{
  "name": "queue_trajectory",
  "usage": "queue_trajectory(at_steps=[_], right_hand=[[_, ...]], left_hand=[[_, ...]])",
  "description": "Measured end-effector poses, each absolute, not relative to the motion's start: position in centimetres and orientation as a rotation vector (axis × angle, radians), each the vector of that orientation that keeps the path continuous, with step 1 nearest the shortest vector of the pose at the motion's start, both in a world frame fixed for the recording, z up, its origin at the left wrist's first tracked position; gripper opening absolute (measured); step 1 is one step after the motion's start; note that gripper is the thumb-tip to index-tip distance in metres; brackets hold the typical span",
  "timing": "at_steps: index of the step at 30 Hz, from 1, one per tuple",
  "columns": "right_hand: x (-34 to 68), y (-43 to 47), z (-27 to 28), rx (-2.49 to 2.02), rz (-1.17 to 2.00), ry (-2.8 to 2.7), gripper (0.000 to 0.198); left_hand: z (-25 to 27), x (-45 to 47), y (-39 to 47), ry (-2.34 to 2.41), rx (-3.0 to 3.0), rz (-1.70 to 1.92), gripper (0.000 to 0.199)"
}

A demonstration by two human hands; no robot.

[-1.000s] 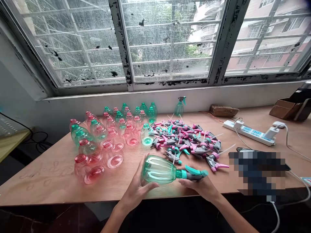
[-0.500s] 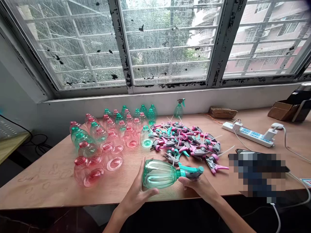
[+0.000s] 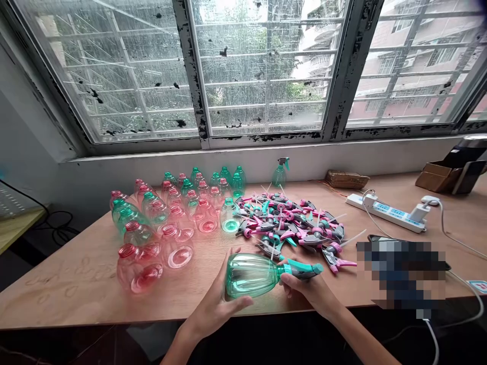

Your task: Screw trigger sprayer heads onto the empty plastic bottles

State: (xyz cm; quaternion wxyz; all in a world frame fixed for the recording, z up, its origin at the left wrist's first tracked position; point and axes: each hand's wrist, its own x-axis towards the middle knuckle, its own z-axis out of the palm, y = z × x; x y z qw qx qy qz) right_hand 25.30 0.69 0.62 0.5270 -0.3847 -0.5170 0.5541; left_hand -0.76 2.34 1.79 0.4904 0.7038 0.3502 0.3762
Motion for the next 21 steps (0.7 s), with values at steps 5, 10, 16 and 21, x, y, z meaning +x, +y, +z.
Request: queue_trajectory(at_steps=[5,10,16,21], right_hand=[[25.53,0.74,0.05,-0.907,1.323,-1.293,0.039],[25.50,0.81,0.15,-0.925,1.342,-1.258,0.039],[25.49,0.78,0.42,-0.937,1.309,-1.305,0.043],[25.59,0.82,-0.19,-0.939,1.323,-1.240,0.043]], left_hand=[[1.73,-0.61,2.42,0.901,1.809,0.924,0.098],[1.37,-0.83,2.62,0.912,1.712,0.873,0.117],[2.08,-1.18,2.58,0.820,1.697,0.860,0.093],[1.53,-1.10,2.51,0.817,1.714,0.889,0.098]])
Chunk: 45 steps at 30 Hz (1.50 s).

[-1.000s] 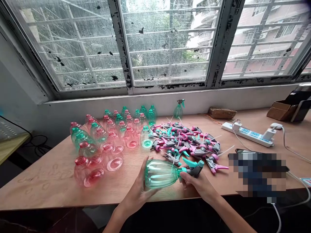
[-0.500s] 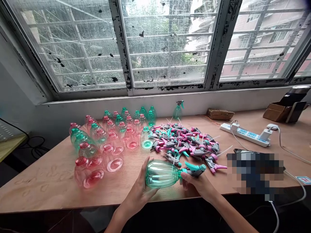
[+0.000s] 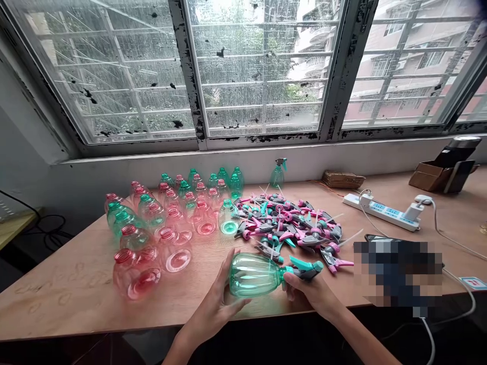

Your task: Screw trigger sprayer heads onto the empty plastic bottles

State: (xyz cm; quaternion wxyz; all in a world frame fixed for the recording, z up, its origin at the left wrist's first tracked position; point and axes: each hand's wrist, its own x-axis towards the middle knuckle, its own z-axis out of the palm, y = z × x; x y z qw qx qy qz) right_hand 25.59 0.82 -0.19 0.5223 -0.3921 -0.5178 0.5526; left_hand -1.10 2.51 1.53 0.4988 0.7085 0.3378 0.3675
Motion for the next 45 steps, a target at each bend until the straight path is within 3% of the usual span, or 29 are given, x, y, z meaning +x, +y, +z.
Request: queue_trajectory(at_steps=[3,12,16,21,30,36,41,45], right_hand=[[25.7,0.8,-0.1,-0.951,1.332,-1.264,0.044],[25.8,0.8,-0.5,-0.925,1.337,-1.262,0.040],[25.8,0.7,-0.2,-0.916,1.340,-1.289,0.040],[25.9,0.5,0.0,-0.909,1.332,-1.311,0.036],[25.7,0.8,-0.6,-0.892,1.321,-1.219,0.039],[25.6,0.8,-0.6,-0.933,1.262,-1.173,0.035],[25.8,1.0,-1.2,-0.965,1.243,-1.175,0.036],[25.8,0.8,-0.8,-0.917,1.315,-1.212,0.033]], left_hand=[[1.6,-1.2,2.4,0.784,1.637,0.876,0.109],[1.4,-1.2,2.5,0.805,1.671,0.892,0.082],[1.4,-1.3,2.3,0.769,1.545,0.859,0.105],[2.2,-1.0,2.3,0.774,1.565,0.845,0.095],[1.5,-0.9,2.3,0.772,1.541,0.882,0.115],[1.9,-0.9,2.5,0.820,1.608,0.823,0.092],[1.8,-0.7,2.4,0.807,1.596,0.866,0.097],[2.4,-0.7,1.9,0.798,1.561,0.864,0.118]])
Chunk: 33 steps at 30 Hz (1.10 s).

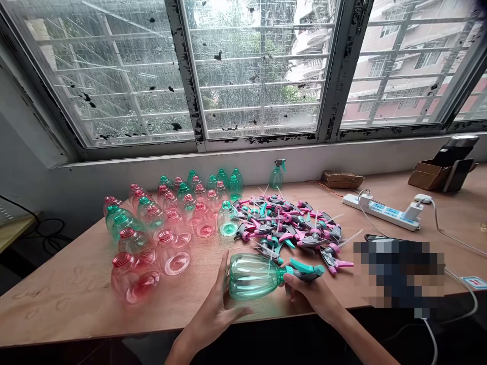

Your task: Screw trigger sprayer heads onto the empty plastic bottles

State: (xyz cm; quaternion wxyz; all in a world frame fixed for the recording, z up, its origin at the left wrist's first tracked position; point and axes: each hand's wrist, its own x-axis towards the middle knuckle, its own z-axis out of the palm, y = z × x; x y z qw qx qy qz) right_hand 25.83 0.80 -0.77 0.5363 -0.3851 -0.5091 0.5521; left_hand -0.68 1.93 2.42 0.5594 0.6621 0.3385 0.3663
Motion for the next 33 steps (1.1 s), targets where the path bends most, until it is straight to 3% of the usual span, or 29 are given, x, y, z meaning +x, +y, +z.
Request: queue_trajectory(at_steps=[9,14,18,21,24,28,33], right_hand=[[25.7,0.8,-0.4,-0.937,1.294,-1.234,0.038],[25.7,0.7,-0.3,-0.906,1.336,-1.191,0.033],[25.7,0.7,-0.3,-0.917,1.322,-1.218,0.034],[25.7,0.8,-0.6,-0.922,1.293,-1.208,0.044],[25.6,0.8,-0.7,-0.928,1.295,-1.192,0.042],[25.5,0.9,-0.4,-0.937,1.309,-1.206,0.040],[25.5,0.9,-0.4,-0.968,1.265,-1.240,0.038]], left_hand=[[1.7,-0.9,2.2,0.810,1.645,0.863,0.097],[1.6,-1.1,2.2,0.799,1.562,0.863,0.111],[1.8,-1.5,2.3,0.775,1.575,0.844,0.093],[1.6,-1.4,2.4,0.758,1.668,0.834,0.095],[1.3,-1.3,2.5,0.781,1.706,0.853,0.092],[1.6,-1.1,2.3,0.816,1.608,0.854,0.105],[2.1,-1.0,2.2,0.794,1.541,0.844,0.095]])
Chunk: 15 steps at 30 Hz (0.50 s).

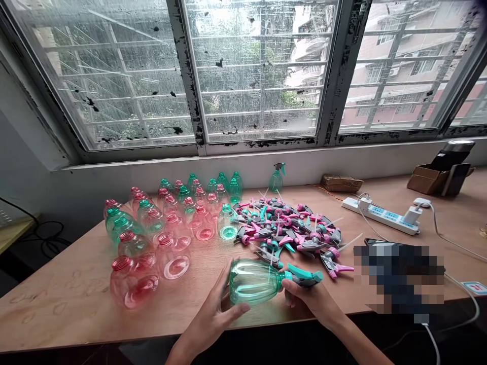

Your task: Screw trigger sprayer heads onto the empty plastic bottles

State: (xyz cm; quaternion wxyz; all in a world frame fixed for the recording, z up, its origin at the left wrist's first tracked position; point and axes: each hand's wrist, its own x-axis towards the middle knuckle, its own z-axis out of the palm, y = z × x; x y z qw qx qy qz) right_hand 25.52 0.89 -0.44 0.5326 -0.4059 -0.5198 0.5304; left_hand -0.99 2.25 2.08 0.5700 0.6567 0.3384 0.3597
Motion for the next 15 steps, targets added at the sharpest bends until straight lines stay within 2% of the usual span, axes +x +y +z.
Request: queue_trajectory(at_steps=[5,9,15], right_hand=[[25.55,0.92,-1.01,-0.966,1.273,-1.190,0.043],[25.49,0.84,-0.56,-0.978,1.280,-1.230,0.043],[25.67,0.72,-0.52,-0.985,1.279,-1.278,0.042]], left_hand=[[1.62,-0.92,2.26,0.754,1.579,0.844,0.095],[1.76,-1.01,2.11,0.769,1.541,0.859,0.110],[1.60,-1.26,2.44,0.776,1.605,0.835,0.101]])
